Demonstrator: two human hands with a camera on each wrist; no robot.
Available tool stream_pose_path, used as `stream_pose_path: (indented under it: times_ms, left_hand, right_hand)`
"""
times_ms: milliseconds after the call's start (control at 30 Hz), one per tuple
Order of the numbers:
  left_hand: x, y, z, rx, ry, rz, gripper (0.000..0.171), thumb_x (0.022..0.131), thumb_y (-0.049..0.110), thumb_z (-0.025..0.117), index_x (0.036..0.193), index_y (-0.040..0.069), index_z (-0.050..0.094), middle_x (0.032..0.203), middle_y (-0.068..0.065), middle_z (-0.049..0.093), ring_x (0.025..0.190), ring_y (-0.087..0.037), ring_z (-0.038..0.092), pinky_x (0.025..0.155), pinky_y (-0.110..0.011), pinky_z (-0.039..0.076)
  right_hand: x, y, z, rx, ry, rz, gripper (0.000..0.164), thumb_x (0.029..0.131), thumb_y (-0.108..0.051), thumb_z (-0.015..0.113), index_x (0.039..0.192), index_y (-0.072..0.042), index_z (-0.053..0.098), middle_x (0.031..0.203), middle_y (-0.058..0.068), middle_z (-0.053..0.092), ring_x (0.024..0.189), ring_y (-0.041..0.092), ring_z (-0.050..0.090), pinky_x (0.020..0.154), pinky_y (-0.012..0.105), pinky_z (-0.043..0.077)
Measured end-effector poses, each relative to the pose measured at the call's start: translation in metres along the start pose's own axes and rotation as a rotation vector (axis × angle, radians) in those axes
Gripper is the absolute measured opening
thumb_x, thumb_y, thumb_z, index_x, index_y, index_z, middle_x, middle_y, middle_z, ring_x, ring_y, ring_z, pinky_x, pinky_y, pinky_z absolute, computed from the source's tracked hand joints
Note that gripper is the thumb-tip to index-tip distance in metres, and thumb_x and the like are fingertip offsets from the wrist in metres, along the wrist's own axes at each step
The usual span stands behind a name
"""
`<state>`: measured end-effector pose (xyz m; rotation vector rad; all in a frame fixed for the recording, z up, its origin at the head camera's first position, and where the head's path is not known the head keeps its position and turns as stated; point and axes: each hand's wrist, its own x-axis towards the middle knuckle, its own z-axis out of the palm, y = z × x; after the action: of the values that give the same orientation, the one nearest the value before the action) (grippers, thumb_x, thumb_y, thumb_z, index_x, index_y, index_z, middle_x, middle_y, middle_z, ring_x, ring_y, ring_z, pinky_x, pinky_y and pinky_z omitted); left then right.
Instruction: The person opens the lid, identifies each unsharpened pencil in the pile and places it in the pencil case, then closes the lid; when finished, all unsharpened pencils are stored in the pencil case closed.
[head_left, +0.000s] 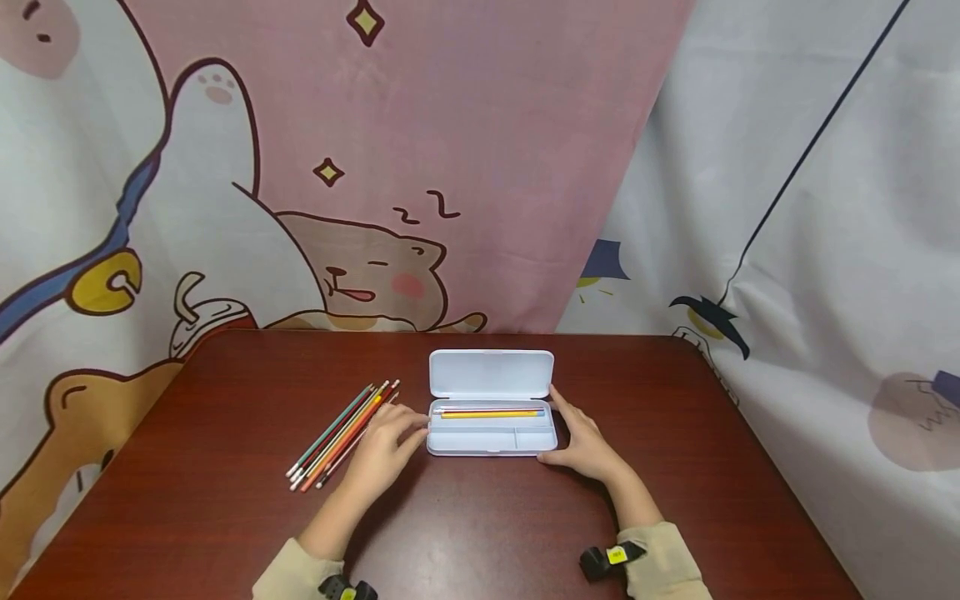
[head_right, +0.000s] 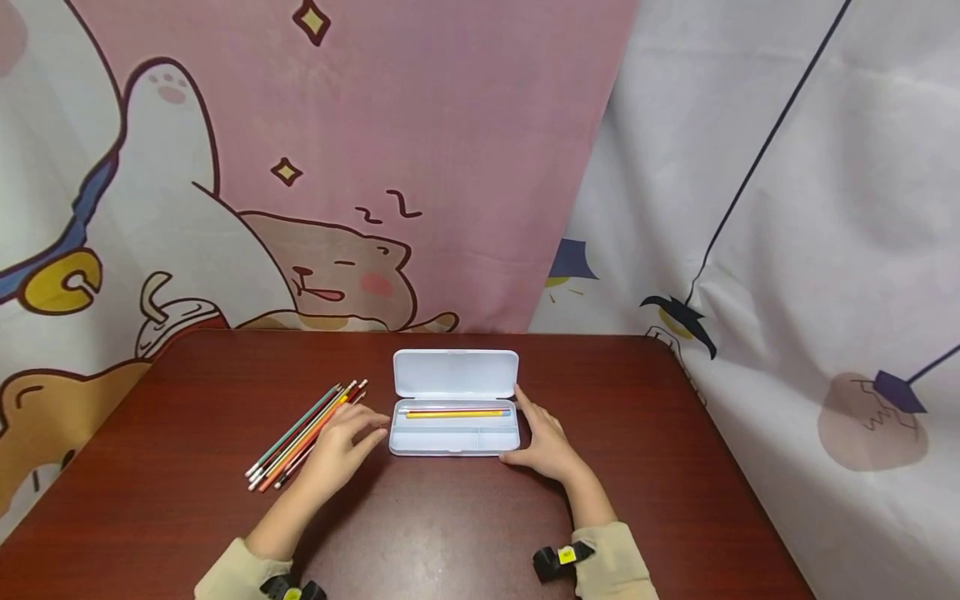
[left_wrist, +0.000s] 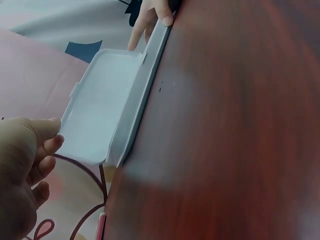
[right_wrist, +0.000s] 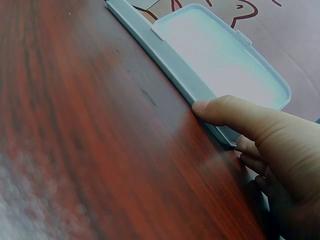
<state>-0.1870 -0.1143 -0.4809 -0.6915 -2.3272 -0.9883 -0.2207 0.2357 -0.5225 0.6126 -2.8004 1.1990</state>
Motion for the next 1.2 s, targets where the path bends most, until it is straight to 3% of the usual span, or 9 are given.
stream_pose_path:
  times_ms: [333,567,967,1200]
  left_hand:
    - [-0.023,-0.015,-0.028,0.035,0.068,-0.012,0.021,0.074,-0.004,0.078,0.092,0.003,0.072,0.088,0.0,0.068,0.088,-0.019,0.058,0.082,-0.033,0.041]
    - [-0.039,-0.025,-0.047,0.073,0.094,-0.066,0.024,0.072,-0.005,0.079,0.094,0.004,0.073,0.089,0.003,0.068,0.081,-0.012,0.052,0.069,-0.02,0.039]
    - [-0.068,-0.045,-0.07,0.139,0.1,-0.153,0.025,0.071,-0.007,0.08,0.092,0.005,0.073,0.087,0.003,0.068,0.081,-0.011,0.052,0.066,-0.025,0.045]
    - [-0.076,-0.055,-0.076,0.165,0.087,-0.185,0.025,0.071,-0.007,0.079,0.093,0.004,0.073,0.087,0.004,0.067,0.081,-0.012,0.053,0.067,-0.026,0.043]
  right_hand:
    - [0.0,-0.001,0.0,-0.004,0.004,0.0,0.114,0.066,-0.033,0.087,0.154,-0.015,0.017,0.139,0.013,0.047,0.128,0.034,0.038,0.101,0.059,0.02]
    - [0.0,-0.001,0.0,0.002,0.002,0.004,0.114,0.066,-0.032,0.087,0.154,-0.016,0.017,0.139,0.012,0.047,0.128,0.034,0.037,0.101,0.058,0.019]
    - [0.0,-0.001,0.001,-0.002,-0.006,0.013,0.113,0.067,-0.033,0.087,0.154,-0.016,0.017,0.14,0.012,0.046,0.129,0.034,0.036,0.101,0.059,0.02]
    - [0.0,0.0,0.001,-0.003,-0.003,0.018,0.114,0.066,-0.033,0.087,0.154,-0.016,0.017,0.14,0.012,0.046,0.129,0.034,0.035,0.101,0.059,0.02]
